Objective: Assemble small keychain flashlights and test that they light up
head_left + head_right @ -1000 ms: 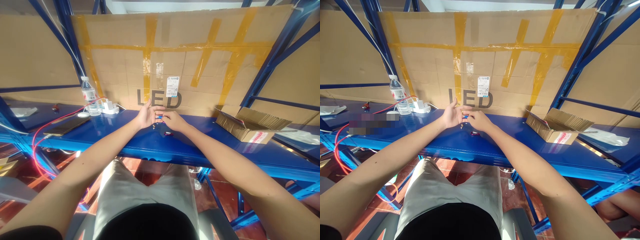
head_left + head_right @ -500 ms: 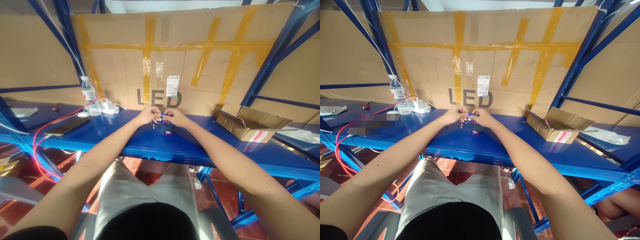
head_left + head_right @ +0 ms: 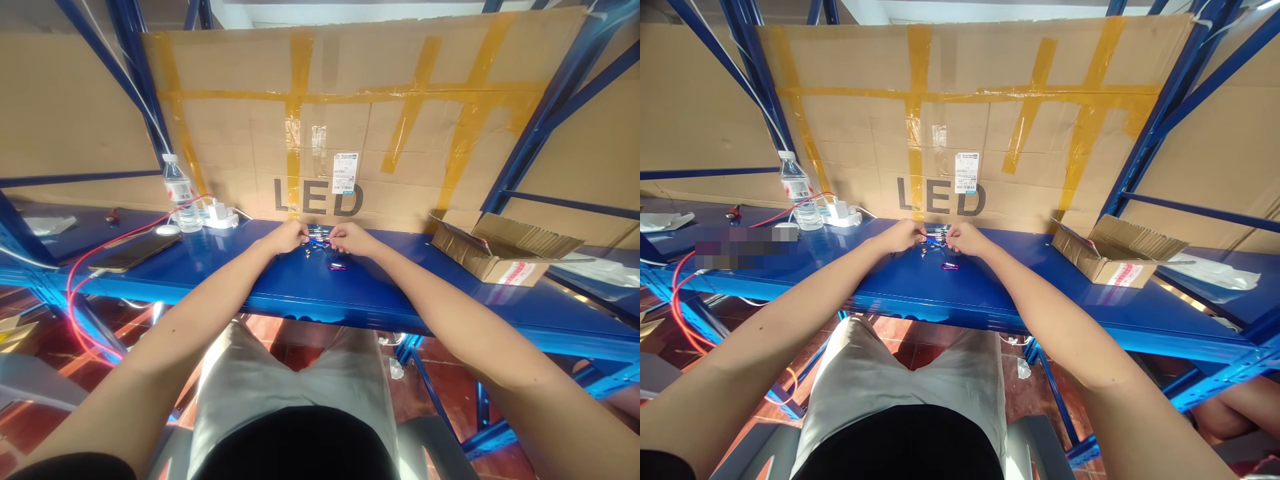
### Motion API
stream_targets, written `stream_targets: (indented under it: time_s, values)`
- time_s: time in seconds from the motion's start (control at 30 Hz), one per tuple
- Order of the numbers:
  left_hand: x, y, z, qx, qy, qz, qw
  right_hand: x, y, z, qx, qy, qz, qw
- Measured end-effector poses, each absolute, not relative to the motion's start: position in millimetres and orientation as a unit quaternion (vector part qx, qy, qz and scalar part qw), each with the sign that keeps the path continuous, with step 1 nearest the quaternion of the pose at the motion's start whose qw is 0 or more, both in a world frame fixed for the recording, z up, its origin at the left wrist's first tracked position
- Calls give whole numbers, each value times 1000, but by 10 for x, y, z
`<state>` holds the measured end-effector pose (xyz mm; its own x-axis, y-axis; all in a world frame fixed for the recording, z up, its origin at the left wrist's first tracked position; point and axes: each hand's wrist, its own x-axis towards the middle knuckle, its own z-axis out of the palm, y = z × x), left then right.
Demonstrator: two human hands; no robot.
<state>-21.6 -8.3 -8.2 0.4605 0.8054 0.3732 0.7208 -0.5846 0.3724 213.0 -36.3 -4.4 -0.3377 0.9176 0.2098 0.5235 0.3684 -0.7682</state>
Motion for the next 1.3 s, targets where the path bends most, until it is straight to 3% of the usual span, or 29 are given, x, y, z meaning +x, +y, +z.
stream_targets:
  time_s: [0.17, 0.53, 1.3]
  values:
    - [-231, -51, -103, 846, 459, 255, 89, 2163, -333, -65, -470, -775, 282, 316]
    - [-226, -79, -93, 845, 477, 230, 73, 2145, -184, -109, -476, -774, 186, 374]
    - [-231, 19, -176, 842, 482, 231, 76, 2227, -214, -113, -513, -773, 212, 309]
